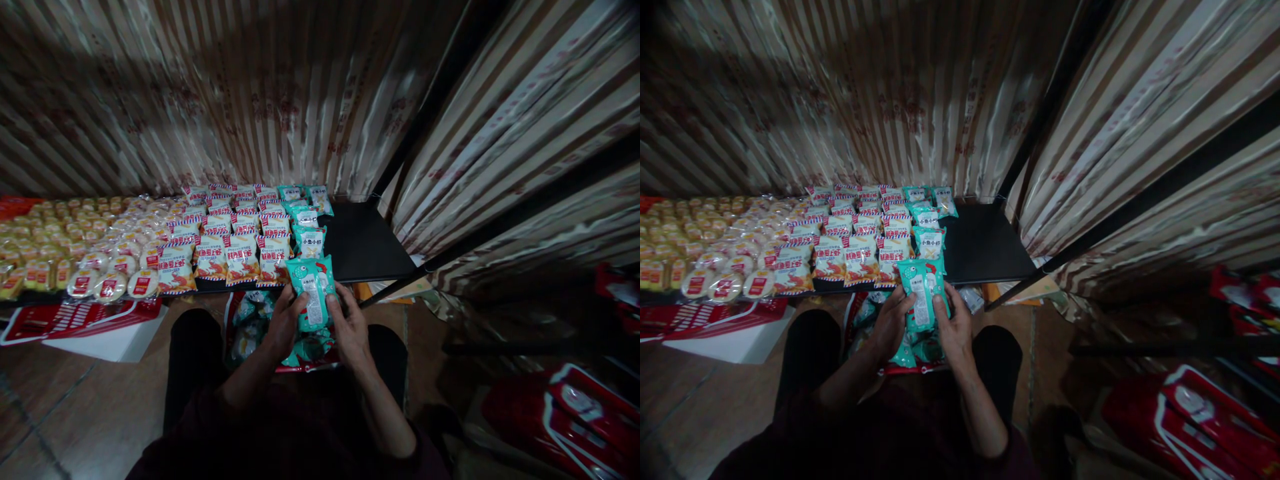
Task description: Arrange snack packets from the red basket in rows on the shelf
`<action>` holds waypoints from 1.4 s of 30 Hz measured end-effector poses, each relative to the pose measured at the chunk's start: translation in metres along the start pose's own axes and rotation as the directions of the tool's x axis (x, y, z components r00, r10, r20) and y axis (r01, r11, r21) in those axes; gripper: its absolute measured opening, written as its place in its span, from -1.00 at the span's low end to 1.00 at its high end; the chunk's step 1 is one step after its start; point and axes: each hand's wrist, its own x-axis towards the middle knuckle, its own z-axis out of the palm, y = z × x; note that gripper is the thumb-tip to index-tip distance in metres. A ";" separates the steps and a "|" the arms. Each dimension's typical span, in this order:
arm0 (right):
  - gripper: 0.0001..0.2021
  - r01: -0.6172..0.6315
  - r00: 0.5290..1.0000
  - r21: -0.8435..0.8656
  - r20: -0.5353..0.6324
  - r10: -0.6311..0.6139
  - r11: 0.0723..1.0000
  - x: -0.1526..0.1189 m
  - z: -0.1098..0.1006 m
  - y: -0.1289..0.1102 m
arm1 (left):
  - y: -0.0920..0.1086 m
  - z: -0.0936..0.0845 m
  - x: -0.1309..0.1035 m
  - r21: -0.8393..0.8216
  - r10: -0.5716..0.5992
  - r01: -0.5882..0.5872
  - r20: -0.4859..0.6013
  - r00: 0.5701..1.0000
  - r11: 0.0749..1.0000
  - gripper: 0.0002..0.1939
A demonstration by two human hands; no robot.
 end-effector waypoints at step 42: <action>-0.70 0.381 0.899 -0.409 -0.045 -0.436 0.829 0.020 -0.022 -0.003 | -0.025 0.016 0.026 0.053 0.008 -0.006 -0.047 0.999 0.999 -0.57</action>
